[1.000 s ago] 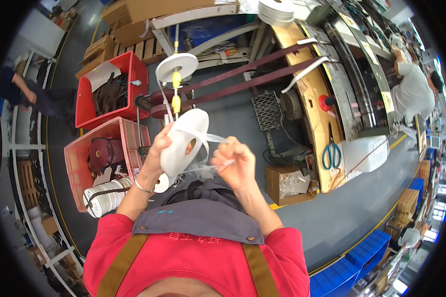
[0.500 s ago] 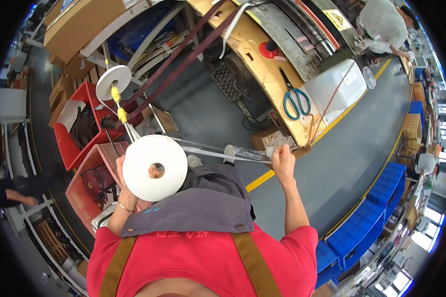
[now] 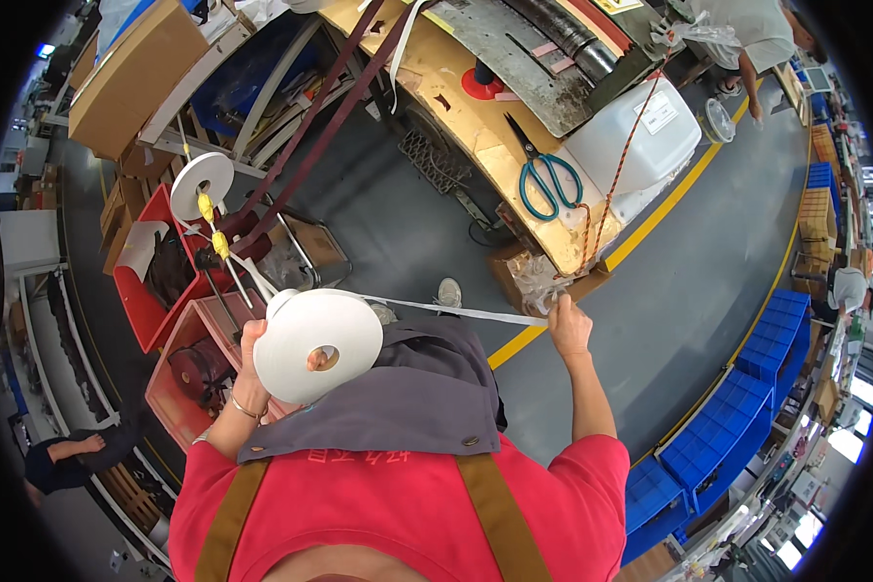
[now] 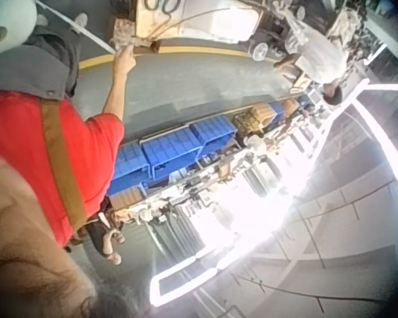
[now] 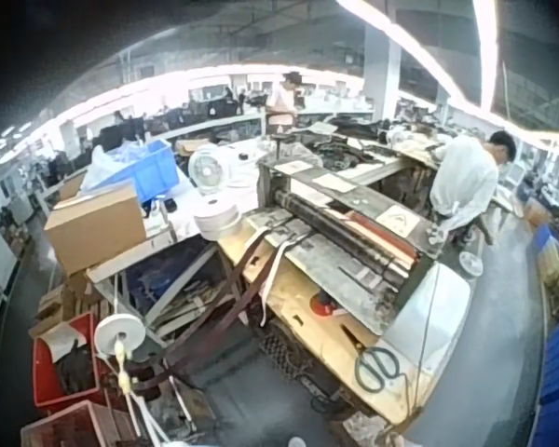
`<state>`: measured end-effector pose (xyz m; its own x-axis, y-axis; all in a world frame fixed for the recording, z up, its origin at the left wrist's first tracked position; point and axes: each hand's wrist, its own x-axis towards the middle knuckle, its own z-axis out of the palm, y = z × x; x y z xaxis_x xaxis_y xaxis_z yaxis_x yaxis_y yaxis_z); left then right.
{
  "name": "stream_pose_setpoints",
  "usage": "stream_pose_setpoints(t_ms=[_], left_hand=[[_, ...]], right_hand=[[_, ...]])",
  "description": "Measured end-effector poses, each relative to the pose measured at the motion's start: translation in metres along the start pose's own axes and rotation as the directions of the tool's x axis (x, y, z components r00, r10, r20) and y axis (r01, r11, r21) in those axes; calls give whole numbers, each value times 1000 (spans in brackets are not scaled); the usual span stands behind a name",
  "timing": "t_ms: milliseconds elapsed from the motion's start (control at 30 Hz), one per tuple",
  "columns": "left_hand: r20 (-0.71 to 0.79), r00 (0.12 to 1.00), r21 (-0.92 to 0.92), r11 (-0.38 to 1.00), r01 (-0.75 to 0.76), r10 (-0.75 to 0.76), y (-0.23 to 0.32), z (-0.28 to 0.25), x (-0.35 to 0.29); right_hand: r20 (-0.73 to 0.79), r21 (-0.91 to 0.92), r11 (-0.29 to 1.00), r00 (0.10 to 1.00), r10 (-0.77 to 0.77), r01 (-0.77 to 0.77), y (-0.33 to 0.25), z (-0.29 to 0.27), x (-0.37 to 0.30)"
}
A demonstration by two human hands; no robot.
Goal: The person assembles a strap assembly by threading white webbing through a maroon strap and securing it with a white plastic spool. They use scissors to trim the webbing and adjust the components on a metal stand in a workshop setting.
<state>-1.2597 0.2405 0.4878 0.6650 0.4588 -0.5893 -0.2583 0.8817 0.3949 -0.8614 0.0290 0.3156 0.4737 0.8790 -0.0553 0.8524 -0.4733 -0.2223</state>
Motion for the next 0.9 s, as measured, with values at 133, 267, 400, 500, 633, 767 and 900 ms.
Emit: stream_pose_setpoints(t_ms=[133, 267, 400, 500, 633, 767, 900], left_hand=[[241, 962, 587, 808, -40, -127, 21, 18, 6], [438, 870, 803, 535, -265, -226, 24, 30, 10], [477, 803, 844, 440, -306, -357, 24, 47, 13], [513, 771, 835, 428, -346, -378, 23, 61, 16], [500, 795, 825, 467, -317, -344, 21, 56, 16], [411, 903, 776, 569, -274, -127, 18, 37, 5], [272, 951, 796, 590, -136, -148, 14, 19, 8]], right_hand=[[336, 140, 981, 939, 80, -134, -17, -8, 11], [591, 744, 516, 778, -214, -424, -101, -43, 44], [489, 865, 310, 524, -697, -395, -163, -74, 76], [489, 811, 333, 246, -837, -481, -198, -70, 87], [423, 763, 297, 97, -901, -574, -211, -60, 92], [558, 762, 286, 366, -745, -580, -168, -71, 109], [428, 740, -39, 513, -744, -672, -145, -81, 110]])
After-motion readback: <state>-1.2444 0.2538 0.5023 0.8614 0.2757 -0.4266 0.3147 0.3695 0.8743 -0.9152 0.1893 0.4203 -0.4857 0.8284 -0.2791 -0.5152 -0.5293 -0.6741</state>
